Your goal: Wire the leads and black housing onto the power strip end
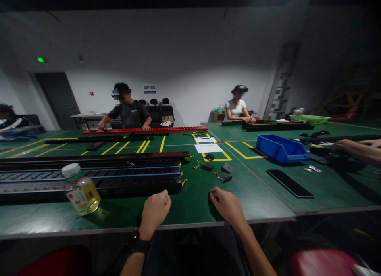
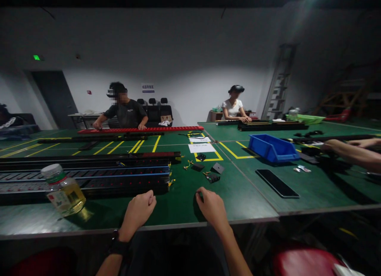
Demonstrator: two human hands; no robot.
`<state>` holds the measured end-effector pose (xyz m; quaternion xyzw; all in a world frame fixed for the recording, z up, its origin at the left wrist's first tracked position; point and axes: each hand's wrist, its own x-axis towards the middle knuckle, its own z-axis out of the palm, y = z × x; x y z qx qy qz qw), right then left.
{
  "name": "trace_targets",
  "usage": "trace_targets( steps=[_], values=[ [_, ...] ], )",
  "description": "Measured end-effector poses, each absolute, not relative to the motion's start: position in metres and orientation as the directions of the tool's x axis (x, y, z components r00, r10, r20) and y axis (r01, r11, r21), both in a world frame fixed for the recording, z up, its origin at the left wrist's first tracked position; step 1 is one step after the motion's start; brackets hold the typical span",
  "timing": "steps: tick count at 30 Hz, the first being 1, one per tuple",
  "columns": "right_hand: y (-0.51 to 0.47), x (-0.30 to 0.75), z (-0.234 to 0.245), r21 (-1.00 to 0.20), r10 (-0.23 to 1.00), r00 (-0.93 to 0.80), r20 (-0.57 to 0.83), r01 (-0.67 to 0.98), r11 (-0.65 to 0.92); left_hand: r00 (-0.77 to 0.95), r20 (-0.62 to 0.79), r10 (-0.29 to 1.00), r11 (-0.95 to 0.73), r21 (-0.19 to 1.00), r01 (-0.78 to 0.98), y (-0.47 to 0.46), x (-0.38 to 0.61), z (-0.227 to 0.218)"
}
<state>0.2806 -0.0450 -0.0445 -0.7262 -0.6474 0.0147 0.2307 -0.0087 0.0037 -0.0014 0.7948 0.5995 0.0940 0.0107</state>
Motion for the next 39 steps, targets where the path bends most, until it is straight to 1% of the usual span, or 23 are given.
trace_targets(
  steps=[6, 12, 28, 39],
  values=[
    [-0.0460, 0.2800, -0.0436, -0.359, 0.947, 0.160, 0.278, 0.932, -0.053, 0.260, 0.122, 0.958, -0.276, 0.134, 0.952, 0.0018, -0.0083, 0.0024],
    [-0.0473, 0.2796, -0.0431, -0.360, 0.945, 0.155, 0.289, 0.932, -0.043, 0.257, 0.139, 0.956, -0.277, 0.157, 0.948, 0.0023, -0.0087, -0.0004],
    [-0.0459, 0.2795, -0.0454, -0.373, 0.941, 0.160, 0.298, 0.927, -0.040, 0.262, 0.135, 0.956, -0.281, 0.151, 0.948, 0.0050, -0.0101, -0.0045],
    [-0.0452, 0.2801, -0.0450, -0.367, 0.945, 0.170, 0.278, 0.928, -0.059, 0.261, 0.138, 0.955, -0.281, 0.151, 0.948, 0.0069, -0.0093, -0.0056]
  ],
)
